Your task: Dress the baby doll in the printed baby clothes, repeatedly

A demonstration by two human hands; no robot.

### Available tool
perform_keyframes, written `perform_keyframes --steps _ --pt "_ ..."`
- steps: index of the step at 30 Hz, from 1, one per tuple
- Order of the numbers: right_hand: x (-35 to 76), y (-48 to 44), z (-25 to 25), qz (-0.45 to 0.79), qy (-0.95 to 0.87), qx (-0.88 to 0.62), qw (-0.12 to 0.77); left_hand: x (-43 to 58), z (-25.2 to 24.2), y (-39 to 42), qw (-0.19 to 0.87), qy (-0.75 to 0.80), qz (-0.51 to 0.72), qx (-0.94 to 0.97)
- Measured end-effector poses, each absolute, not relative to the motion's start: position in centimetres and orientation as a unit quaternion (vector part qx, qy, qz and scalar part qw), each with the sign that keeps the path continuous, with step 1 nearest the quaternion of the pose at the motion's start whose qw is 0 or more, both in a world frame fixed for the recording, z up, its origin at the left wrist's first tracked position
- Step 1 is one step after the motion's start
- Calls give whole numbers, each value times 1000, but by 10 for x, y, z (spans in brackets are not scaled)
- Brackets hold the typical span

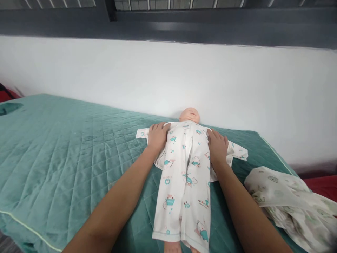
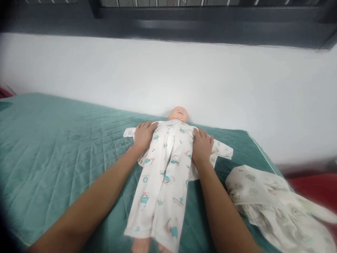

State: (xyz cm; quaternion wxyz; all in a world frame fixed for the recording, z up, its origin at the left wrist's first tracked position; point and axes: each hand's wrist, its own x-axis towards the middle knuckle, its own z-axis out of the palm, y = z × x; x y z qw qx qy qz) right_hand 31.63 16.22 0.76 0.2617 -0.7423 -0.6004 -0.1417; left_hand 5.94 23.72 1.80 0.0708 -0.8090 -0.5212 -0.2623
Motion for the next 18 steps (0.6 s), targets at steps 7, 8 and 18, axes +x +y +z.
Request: perform_keyframes --steps 7,8,18 --pt "322 181 17 -120 -567 -760 293 58 17 243 62 -579 -261 -770" --pt "325 182 19 -115 -565 -761 297 56 17 243 60 -585 -263 -765" --pt "363 174 25 -4 -474 -798 371 44 20 248 -11 -619 -272 -737"
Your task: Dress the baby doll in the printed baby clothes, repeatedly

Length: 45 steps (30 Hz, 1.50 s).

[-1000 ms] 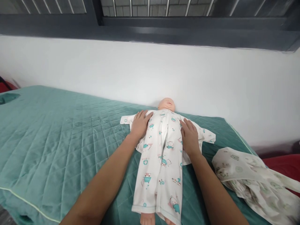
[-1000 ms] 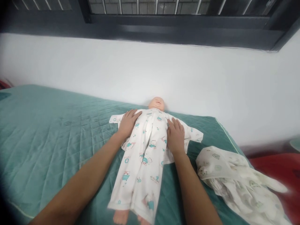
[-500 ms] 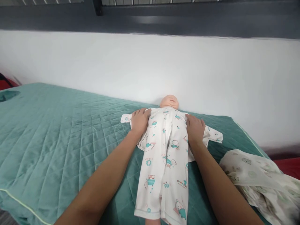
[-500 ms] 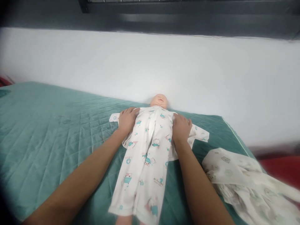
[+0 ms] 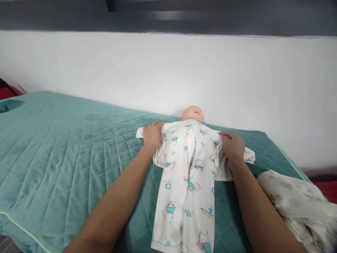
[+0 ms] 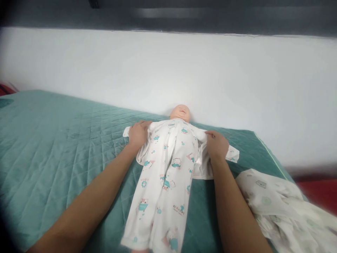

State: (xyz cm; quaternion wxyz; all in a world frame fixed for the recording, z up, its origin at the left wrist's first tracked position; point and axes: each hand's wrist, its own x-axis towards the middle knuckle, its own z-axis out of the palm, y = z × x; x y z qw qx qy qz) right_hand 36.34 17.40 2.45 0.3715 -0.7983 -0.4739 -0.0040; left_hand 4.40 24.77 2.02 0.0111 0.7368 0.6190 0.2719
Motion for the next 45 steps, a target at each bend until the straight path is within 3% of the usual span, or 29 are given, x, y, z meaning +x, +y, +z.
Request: perform_keyframes --steps 5,9,11,16,19,24,32,45 --pt "326 158 42 -57 -559 -696 447 44 20 245 12 608 282 742" --pt "268 146 81 -22 -644 -636 425 43 23 243 31 601 277 749" --pt "238 152 99 11 -713 -600 362 41 24 243 44 596 275 753" --pt "178 201 112 -15 -838 -542 54 37 28 245 64 595 282 750" --pt "161 229 105 -58 -843 -533 -40 36 30 247 68 610 267 743" --pt "160 251 95 -82 -839 -536 -49 37 30 251 78 626 256 732" --pt "157 273 97 -2 -824 -552 -130 37 32 249 72 621 249 740" --pt "189 248 129 -29 -829 -548 -111 33 37 246 83 622 286 724"
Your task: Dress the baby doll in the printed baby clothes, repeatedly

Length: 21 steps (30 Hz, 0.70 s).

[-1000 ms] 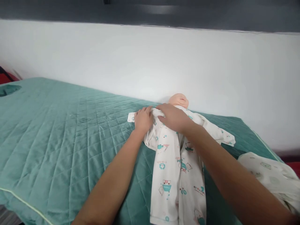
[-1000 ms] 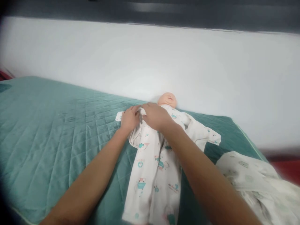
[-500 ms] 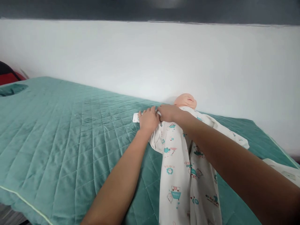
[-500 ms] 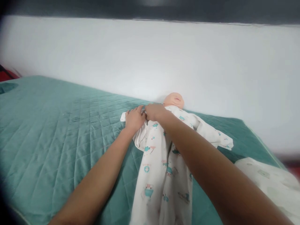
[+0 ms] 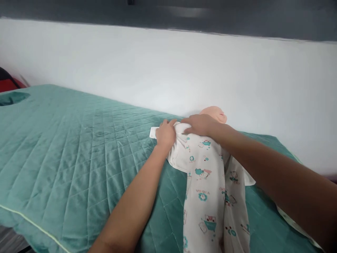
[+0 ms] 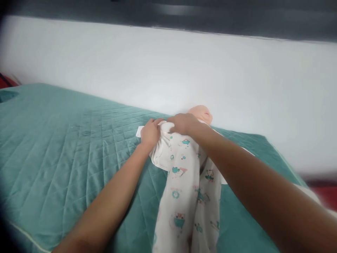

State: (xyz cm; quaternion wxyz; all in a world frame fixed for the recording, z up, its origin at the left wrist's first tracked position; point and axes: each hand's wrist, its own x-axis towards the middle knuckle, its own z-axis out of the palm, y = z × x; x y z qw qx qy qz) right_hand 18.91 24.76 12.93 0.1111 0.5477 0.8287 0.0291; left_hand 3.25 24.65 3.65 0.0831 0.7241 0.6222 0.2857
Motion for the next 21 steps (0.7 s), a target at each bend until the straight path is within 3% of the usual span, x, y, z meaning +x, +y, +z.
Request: perform_keyframes --steps 9,21 --pt "219 233 146 76 818 563 92 29 26 251 121 632 273 715" --pt "208 236 138 19 823 567 28 29 34 245 28 638 243 730"
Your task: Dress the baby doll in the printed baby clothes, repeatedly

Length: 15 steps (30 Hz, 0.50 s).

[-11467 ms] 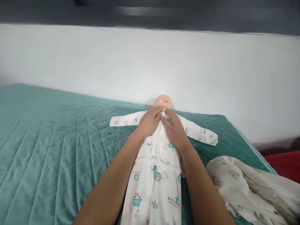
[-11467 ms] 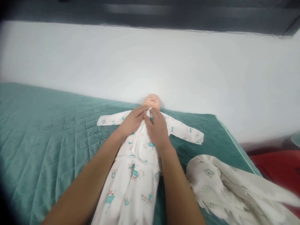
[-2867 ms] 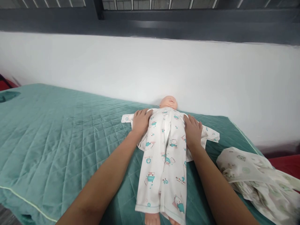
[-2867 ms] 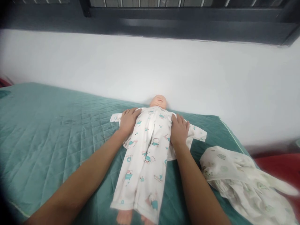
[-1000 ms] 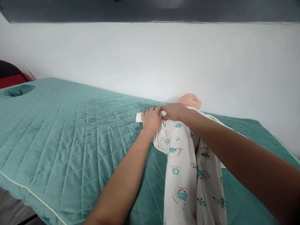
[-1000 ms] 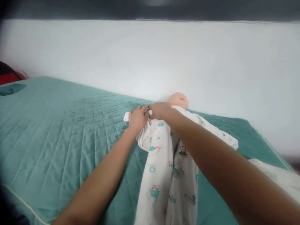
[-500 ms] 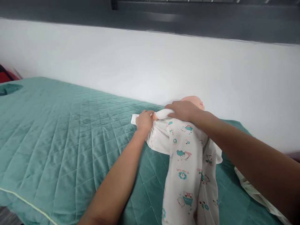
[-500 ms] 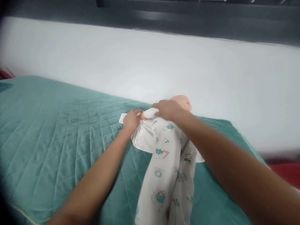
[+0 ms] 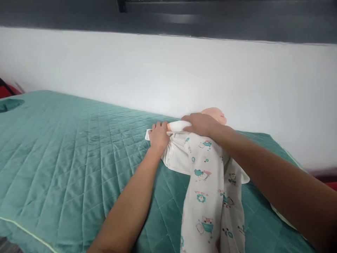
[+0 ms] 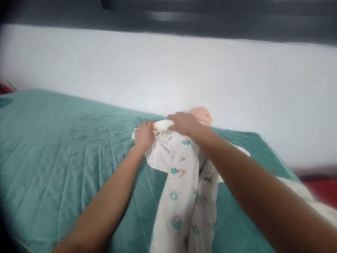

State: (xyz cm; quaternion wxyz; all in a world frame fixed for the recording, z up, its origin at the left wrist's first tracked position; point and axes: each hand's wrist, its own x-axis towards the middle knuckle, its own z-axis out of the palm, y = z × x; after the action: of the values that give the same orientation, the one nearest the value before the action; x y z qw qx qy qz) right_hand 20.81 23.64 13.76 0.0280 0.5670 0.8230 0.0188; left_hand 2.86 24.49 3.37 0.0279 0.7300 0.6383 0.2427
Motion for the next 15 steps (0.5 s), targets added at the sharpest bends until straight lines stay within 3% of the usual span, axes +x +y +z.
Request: perform_keyframes --steps 4,9,12,15 --pt "191 248 120 7 825 564 32 32 33 247 -34 590 234 772" --pt "180 250 108 1 828 560 22 34 27 250 -29 540 216 813" --pt "191 240 112 -22 816 576 -44 33 24 250 -38 550 213 807" --pt "215 219 116 -46 789 591 -165 32 24 248 -48 563 214 797"
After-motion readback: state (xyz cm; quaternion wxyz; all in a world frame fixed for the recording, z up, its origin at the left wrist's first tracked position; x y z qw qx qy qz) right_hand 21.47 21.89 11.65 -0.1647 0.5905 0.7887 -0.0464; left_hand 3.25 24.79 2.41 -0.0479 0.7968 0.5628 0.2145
